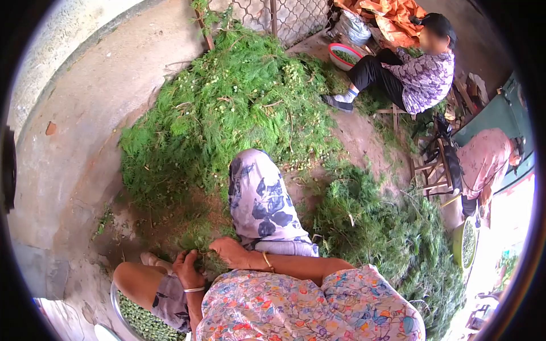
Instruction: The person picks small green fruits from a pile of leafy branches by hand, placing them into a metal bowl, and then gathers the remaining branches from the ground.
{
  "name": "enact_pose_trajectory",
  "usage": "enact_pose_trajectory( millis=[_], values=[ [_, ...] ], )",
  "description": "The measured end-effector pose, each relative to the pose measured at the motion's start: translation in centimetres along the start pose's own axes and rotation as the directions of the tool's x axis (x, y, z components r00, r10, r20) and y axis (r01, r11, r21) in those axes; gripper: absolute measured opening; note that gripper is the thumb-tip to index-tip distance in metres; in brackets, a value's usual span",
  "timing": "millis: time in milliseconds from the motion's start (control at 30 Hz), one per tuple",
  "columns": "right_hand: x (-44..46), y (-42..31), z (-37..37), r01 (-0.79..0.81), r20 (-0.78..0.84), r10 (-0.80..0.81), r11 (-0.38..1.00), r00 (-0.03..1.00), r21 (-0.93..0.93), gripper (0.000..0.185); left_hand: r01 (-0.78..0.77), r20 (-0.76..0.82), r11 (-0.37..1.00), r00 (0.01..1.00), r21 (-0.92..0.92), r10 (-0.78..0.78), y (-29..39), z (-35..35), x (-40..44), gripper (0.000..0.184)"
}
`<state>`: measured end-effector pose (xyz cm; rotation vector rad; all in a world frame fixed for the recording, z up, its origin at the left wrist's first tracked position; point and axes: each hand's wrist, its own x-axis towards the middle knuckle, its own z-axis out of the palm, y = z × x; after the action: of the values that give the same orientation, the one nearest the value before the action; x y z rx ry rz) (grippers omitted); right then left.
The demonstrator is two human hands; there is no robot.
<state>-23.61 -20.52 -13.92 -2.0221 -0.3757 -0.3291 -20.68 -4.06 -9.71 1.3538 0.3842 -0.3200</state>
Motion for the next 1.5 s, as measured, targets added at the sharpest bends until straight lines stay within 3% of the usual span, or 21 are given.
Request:
enact_pose_trajectory(
  millis=[67, 133, 233, 367, 467, 600, 667, 700, 733, 767, 800, 833, 867, 900, 1000, 1067, 1133, 1167, 1267, 1333, 1500],
  values=[
    [0.6, -0.6, -0.4, 0.035, -0.078, -0.033, 0.999, 0.996, 0.020, 0.021, 0.022, -0.054, 0.993, 0.998, -0.112, -0.028, 1.1, 0.6, -0.6, 0.015],
    [1.4, -1.2, -1.2, -0.258, 0.172, 0.225, 0.946, 0.959, 0.199, 0.023, 0.046, -0.063, 0.980, 0.996, -0.194, -0.059, 0.9, 0.2, -0.3, 0.015],
    [1.9, -1.4, -1.2, -0.340, 0.184, 0.301, 0.908, 0.936, 0.244, 0.036, 0.036, -0.091, 0.967, 0.994, -0.251, -0.061, 1.1, -0.1, -0.2, 0.014],
    [2.0, -1.9, -1.3, -0.203, 0.129, 0.186, 0.970, 0.974, 0.137, 0.039, -0.036, -0.075, 0.985, 0.997, -0.170, 0.023, 1.1, -0.2, -0.1, 0.014],
    [2.0, -2.6, -1.2, -0.184, 0.061, 0.174, 0.941, 0.983, 0.283, 0.038, -0.009, -0.135, 0.990, 0.991, -0.143, -0.011, 1.6, -0.4, -0.1, 0.014],
    [2.6, -3.9, -2.7, -0.228, -0.106, 0.266, 0.933, 0.958, 0.280, 0.027, -0.008, -0.163, 0.895, 0.984, -0.445, -0.072, 0.3, -3.3, 1.8, 0.012],
    [3.0, -3.8, -2.7, -0.187, -0.154, 0.249, 0.923, 0.956, 0.337, 0.026, 0.042, 0.017, 0.752, 0.999, -0.657, -0.041, 0.1, -3.5, 1.8, 0.010],
    [3.1, -3.5, -2.8, -0.231, -0.119, 0.280, 0.919, 0.952, 0.319, 0.027, 0.023, -0.015, 0.752, 0.999, -0.658, -0.043, 0.0, -3.6, 1.8, 0.010],
    [3.1, -3.6, -2.8, -0.274, -0.093, 0.313, 0.916, 0.945, 0.294, 0.028, 0.172, 0.159, 0.635, 0.984, -0.753, -0.078, -0.2, -3.7, 1.7, 0.014],
    [3.4, -4.0, -2.8, -0.154, -0.215, 0.178, 0.980, 0.960, 0.126, 0.028, 0.329, 0.336, 0.498, 0.939, -0.802, -0.078, -0.2, -3.5, 1.7, 0.019],
    [3.5, -4.3, -2.7, -0.151, -0.203, 0.176, 0.979, 0.963, 0.135, 0.028, 0.316, 0.322, 0.497, 0.944, -0.808, -0.077, -0.2, -3.1, 1.6, 0.019],
    [3.5, -4.5, -2.8, -0.382, -0.123, 0.459, 0.837, 0.880, 0.391, 0.019, 0.347, 0.345, 0.467, 0.934, -0.814, -0.093, 0.0, -2.7, 1.4, 0.022],
    [3.4, -4.4, -3.0, -0.563, 0.030, 0.683, 0.577, 0.730, 0.591, 0.012, 0.377, 0.369, 0.437, 0.923, -0.817, -0.108, 0.0, -2.6, 1.1, 0.026],
    [3.3, -3.1, -3.7, -0.540, 0.137, 0.614, 0.539, 0.777, 0.646, 0.031, 0.427, 0.449, 0.380, 0.893, -0.821, -0.034, -0.9, -2.9, 1.3, 0.028],
    [3.7, -2.4, -2.8, -0.435, 0.047, 0.670, 0.424, 0.741, 0.794, 0.046, 0.375, 0.402, 0.487, 0.914, -0.789, -0.053, -0.8, -2.0, 0.9, 0.034],
    [4.3, -3.7, -3.2, -0.416, 0.022, 0.708, 0.388, 0.705, 0.822, 0.038, 0.370, 0.410, 0.496, 0.912, -0.786, -0.030, -0.2, -1.4, 0.6, 0.038],
    [5.0, -4.4, -4.3, -0.550, 0.235, 0.706, 0.257, 0.668, 0.794, 0.030, 0.397, 0.431, 0.535, 0.900, -0.746, -0.067, 0.7, -1.0, 0.1, 0.040],
    [5.0, -4.4, -4.1, -0.552, 0.234, 0.707, 0.258, 0.667, 0.793, 0.030, 0.399, 0.432, 0.532, 0.899, -0.747, -0.068, 0.5, -1.0, 0.1, 0.040],
    [5.0, -4.6, -3.3, -0.582, 0.217, 0.696, 0.343, 0.685, 0.737, 0.033, 0.361, 0.375, 0.680, 0.917, -0.638, -0.136, -0.3, -0.7, 0.1, 0.036],
    [5.1, -4.6, -2.9, -0.428, 0.054, 0.596, 0.507, 0.801, 0.748, 0.034, 0.347, 0.378, 0.786, 0.912, -0.512, -0.157, -0.1, -0.3, 0.0, 0.032],
    [4.8, -3.4, -2.3, -0.390, 0.072, 0.465, 0.636, 0.882, 0.665, 0.035, 0.307, 0.395, 0.891, 0.904, -0.335, -0.163, 0.7, 0.0, -0.6, 0.020]
  ],
)
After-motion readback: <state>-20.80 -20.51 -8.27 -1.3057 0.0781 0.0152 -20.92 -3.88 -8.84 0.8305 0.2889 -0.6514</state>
